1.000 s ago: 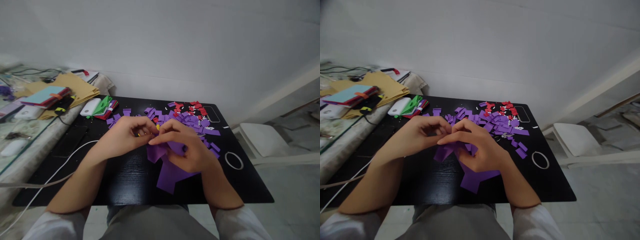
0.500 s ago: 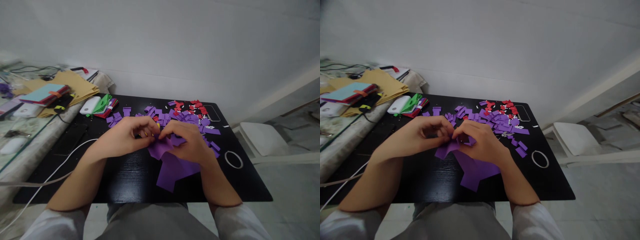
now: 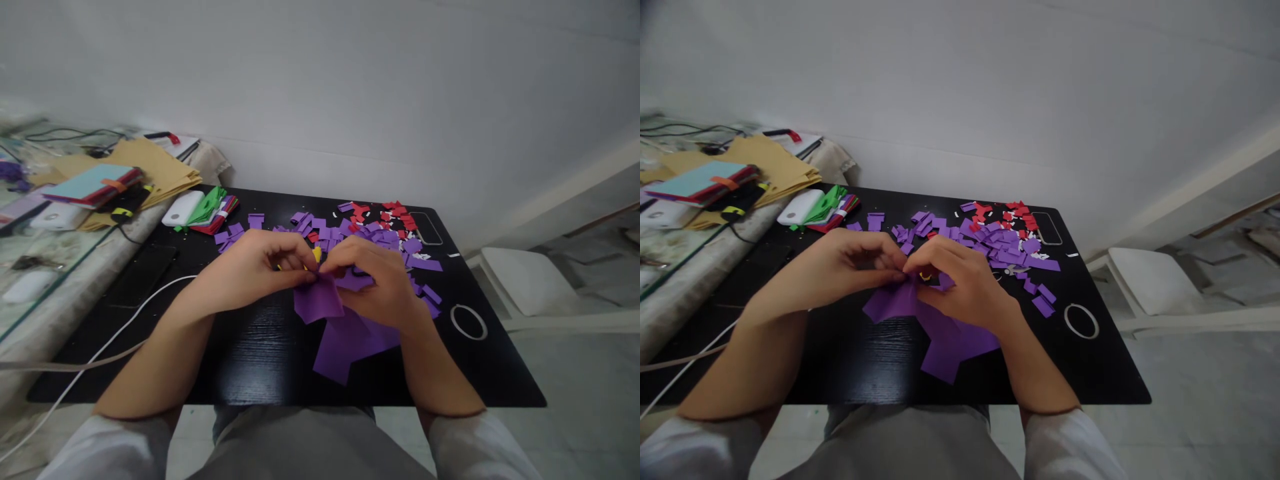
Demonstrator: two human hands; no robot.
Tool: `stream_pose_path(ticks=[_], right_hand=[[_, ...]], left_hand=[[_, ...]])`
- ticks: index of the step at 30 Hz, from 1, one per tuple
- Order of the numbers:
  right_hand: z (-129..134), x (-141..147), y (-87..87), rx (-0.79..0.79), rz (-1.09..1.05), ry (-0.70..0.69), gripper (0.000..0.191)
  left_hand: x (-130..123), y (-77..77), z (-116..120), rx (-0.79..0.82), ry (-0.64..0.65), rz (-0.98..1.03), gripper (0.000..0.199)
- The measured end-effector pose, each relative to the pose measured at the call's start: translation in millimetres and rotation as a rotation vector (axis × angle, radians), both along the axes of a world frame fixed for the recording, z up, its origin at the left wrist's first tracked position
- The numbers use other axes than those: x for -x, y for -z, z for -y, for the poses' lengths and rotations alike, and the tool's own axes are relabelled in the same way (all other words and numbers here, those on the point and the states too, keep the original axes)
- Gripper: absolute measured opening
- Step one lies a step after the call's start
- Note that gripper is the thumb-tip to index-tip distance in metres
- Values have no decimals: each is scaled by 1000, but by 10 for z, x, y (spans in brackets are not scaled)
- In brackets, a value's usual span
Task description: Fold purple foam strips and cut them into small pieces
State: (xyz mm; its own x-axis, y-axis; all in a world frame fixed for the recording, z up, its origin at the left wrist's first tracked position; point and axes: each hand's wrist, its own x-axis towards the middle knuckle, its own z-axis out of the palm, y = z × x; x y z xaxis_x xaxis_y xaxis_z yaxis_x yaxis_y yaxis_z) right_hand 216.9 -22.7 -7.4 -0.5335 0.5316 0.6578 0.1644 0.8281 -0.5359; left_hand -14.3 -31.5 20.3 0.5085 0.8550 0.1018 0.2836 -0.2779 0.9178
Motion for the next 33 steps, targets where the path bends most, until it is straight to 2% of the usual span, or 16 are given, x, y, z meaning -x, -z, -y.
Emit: stream_pose_path(ticks=[4, 8, 12, 17, 22, 26, 33], right_hand=[[-10, -23, -9, 253, -18, -59, 33], [-7, -35, -18, 513, -105, -133, 22], [8, 2, -18, 641, -144, -72, 12], [17, 46, 5, 684, -164, -7, 13], [24, 58, 17, 689, -146, 22, 9], [4, 81, 55, 681, -167, 14, 15], [-48, 129, 107, 604, -335, 164, 10]], left_hand=[[43, 20, -7, -104, -32, -12, 4], [85, -2, 19, -275, -35, -82, 4], [96, -25, 41, -394, 12, -193, 8], [74, -21, 57, -458, 36, -265, 8], [55, 10, 52, -451, -21, -308, 5], [44, 24, 44, -454, -57, -309, 6], [-62, -24, 169, -637, -137, -367, 11]])
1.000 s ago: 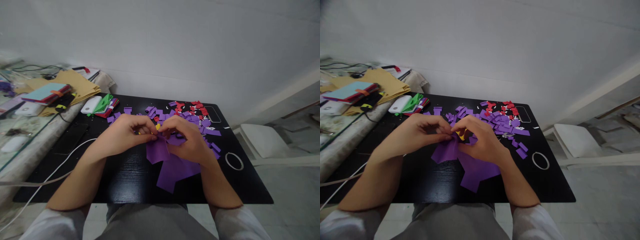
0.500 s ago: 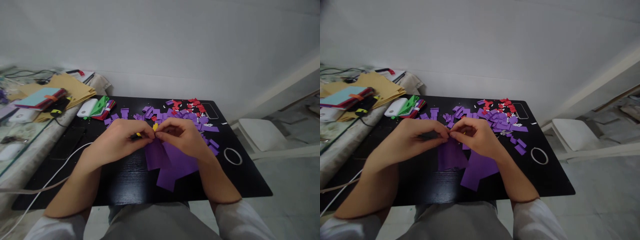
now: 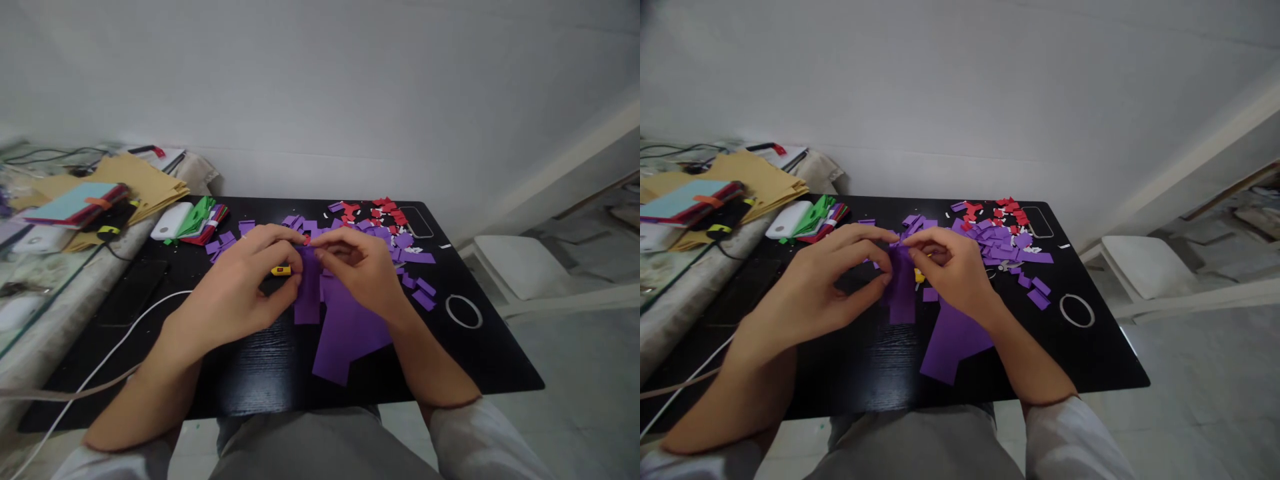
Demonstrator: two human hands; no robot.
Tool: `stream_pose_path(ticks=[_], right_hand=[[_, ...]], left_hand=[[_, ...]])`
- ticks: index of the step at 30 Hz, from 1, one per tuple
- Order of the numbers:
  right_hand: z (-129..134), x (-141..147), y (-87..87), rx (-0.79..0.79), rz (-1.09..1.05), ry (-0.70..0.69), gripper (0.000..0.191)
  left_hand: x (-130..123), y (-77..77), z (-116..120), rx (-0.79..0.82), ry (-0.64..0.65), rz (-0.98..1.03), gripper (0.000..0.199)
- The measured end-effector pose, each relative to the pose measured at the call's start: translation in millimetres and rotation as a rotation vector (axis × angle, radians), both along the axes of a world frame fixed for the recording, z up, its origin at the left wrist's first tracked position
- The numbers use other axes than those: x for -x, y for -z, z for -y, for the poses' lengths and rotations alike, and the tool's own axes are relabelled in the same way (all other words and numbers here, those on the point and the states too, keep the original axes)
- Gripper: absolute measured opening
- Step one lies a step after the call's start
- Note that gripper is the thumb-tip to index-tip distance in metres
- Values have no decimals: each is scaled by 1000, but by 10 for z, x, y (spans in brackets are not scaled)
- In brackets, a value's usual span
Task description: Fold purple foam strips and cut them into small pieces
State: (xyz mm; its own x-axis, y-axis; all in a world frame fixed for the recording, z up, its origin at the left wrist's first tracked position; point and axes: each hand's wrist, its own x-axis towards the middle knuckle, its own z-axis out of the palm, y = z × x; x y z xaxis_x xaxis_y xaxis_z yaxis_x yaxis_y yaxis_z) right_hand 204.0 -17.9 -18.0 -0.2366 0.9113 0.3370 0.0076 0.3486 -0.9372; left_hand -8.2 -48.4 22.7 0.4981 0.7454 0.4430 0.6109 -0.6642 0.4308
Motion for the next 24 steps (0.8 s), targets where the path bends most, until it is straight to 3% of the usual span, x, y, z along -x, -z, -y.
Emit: stream_pose_path(ticks=[6, 11, 15, 24], right_hand=[[37, 88, 7, -6, -110, 155, 12], [49, 173, 77, 24, -140, 150, 13], [27, 197, 115, 55, -150, 114, 22], [29, 168, 54, 187, -229, 100, 31]], left_hand=[[-168, 144, 13, -202, -204, 29, 8], [-274, 257, -42, -266, -333, 84, 7], [-259, 295, -90, -278, -319, 119, 9], [-241, 350, -161, -473, -290, 89, 9]])
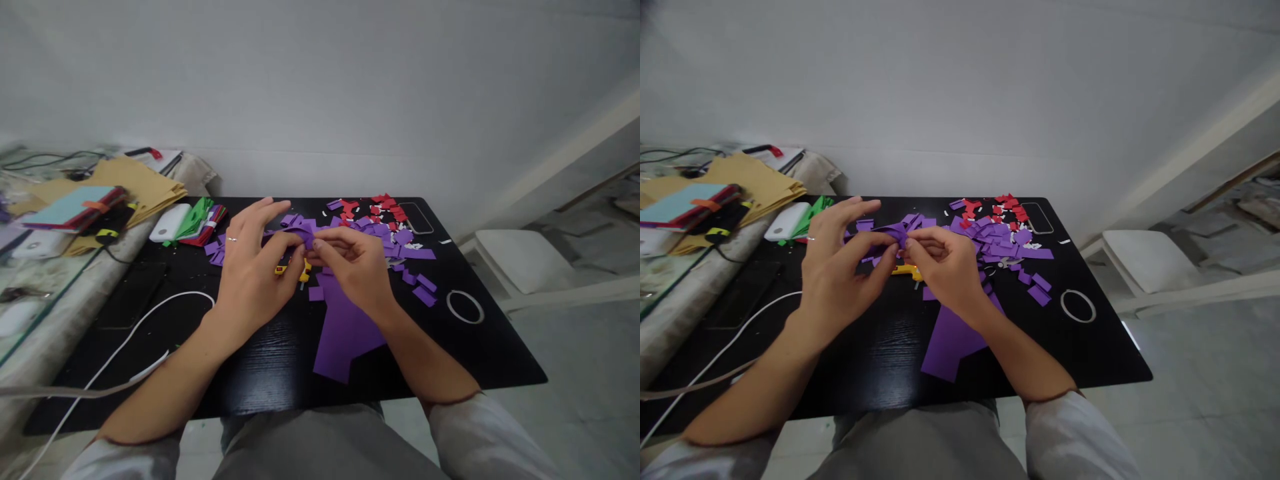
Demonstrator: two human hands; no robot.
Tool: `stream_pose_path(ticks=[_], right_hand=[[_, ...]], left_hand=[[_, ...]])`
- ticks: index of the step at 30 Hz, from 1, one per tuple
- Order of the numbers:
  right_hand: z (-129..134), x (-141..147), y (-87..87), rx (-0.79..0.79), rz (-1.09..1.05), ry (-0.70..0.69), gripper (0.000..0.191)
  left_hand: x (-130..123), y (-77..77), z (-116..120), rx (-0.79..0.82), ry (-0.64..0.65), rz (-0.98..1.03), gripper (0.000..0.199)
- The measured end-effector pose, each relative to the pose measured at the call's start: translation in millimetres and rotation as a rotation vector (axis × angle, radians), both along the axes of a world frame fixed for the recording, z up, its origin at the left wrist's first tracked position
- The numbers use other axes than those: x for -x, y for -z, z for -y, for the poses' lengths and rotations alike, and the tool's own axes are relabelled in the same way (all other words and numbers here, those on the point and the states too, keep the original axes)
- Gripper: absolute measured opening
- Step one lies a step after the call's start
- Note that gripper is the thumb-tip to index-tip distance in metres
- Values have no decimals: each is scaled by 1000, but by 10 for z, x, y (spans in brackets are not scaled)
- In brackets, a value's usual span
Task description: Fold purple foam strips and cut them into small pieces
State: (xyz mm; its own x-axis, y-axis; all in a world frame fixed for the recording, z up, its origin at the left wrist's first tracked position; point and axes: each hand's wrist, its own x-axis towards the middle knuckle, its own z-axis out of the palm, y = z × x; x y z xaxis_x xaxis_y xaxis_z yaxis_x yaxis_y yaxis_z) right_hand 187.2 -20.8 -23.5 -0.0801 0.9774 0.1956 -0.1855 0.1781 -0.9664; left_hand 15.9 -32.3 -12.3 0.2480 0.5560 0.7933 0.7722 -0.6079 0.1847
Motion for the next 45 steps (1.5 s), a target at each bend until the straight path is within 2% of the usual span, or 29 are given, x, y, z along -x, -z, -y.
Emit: stream_pose_path(ticks=[8, 21, 26, 32, 40, 42, 45], right_hand=[[-32, -4, 23, 68, -23, -10, 32], [-46, 5, 69, 92, -52, -88, 28], [-46, 10, 50, 100, -28, -108, 27], [-58, 24, 16, 166, -23, -87, 37], [-133, -30, 42, 220, -4, -179, 38], [-152, -40, 60, 214, -21, -188, 37], [-182, -36, 73, 197, -89, -169, 38]], left_hand=[[-4, 6, 15, -81, 37, -56, 8], [18, 6, 36, -107, 30, -128, 7], [27, 2, 37, -78, 12, -150, 7], [23, -2, 48, -65, 1, -180, 7], [41, -56, 40, -30, 37, -244, 8], [59, -89, 76, -59, 57, -202, 14], [82, -119, 175, -229, 54, -46, 24]])
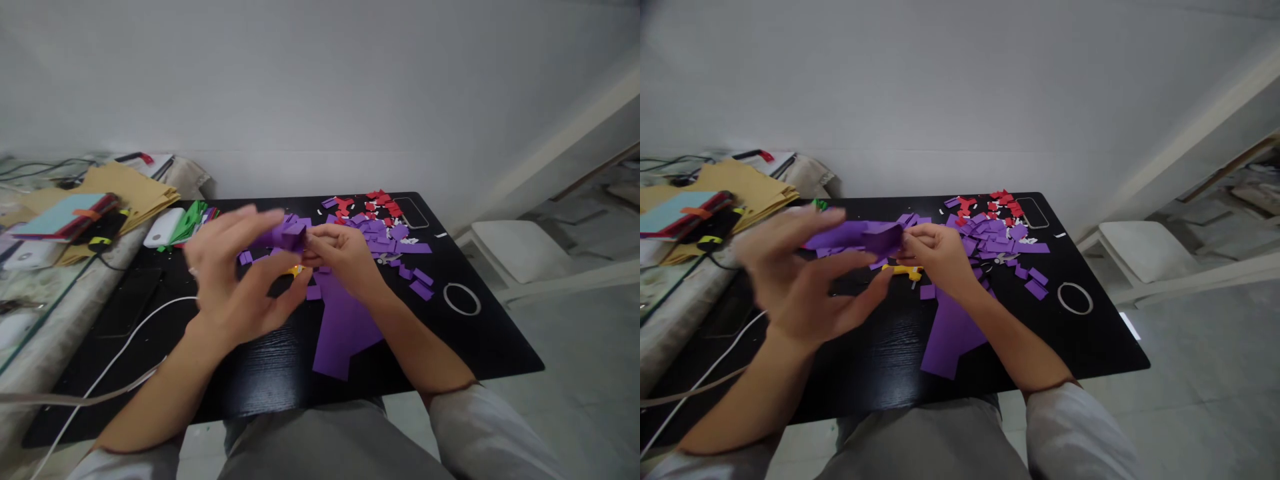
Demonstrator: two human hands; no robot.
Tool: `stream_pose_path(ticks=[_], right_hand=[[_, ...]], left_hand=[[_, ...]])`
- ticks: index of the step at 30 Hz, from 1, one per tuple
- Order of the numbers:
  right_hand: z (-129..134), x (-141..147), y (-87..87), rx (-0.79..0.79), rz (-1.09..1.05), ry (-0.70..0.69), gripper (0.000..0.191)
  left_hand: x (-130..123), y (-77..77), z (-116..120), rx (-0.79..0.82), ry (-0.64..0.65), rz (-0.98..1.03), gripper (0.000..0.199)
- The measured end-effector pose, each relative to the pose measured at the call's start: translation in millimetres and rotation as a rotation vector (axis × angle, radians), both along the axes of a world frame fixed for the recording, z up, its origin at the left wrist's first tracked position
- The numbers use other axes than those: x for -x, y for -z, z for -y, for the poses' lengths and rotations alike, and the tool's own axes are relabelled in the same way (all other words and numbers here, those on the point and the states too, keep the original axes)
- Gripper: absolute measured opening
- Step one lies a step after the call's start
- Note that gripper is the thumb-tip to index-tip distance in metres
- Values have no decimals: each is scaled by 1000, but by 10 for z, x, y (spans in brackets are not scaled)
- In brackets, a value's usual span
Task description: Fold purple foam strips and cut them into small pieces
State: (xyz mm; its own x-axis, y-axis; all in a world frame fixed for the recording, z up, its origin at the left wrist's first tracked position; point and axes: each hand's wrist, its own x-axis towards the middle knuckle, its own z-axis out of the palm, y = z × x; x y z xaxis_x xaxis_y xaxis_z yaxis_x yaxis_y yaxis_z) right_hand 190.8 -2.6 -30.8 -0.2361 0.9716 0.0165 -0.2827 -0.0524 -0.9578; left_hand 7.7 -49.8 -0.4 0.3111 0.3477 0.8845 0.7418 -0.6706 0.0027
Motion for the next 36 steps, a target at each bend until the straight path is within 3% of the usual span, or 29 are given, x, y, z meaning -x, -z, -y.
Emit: stream_pose_path(ticks=[2, 4, 6, 9, 12, 15, 19, 27, 33, 36], right_hand=[[-16, 12, -5, -11, -40, 45, 40], [-17, 28, -20, -13, -64, 94, 41], [4, 45, -38, -14, -87, 114, 41], [72, 86, -46, -29, -137, 111, 39], [137, 151, -14, -26, -164, 111, 37], [156, 218, 40, -8, -187, 86, 37], [129, 265, 91, 55, -165, 77, 32], [107, 286, 150, 73, -116, 6, 25], [106, 243, 92, 14, -60, 33, 55], [88, 243, 95, -27, -89, 53, 61]], left_hand=[[-4, 1, 57, -108, 68, 117, 22], [-34, 11, 70, 5, 121, 108, 17], [-81, 26, 35, 223, 45, 40, 27], [-149, 58, -51, 408, -31, 95, 29], [-190, 102, -91, 491, -101, 165, 26], [-208, 134, -92, 549, -148, 195, 34], [-196, 141, -136, 595, -191, 256, 24], [-105, 166, -294, 682, -44, 458, 18], [-46, 170, -356, 768, 52, 534, 18], [-45, 165, -360, 815, 94, 538, 14]])
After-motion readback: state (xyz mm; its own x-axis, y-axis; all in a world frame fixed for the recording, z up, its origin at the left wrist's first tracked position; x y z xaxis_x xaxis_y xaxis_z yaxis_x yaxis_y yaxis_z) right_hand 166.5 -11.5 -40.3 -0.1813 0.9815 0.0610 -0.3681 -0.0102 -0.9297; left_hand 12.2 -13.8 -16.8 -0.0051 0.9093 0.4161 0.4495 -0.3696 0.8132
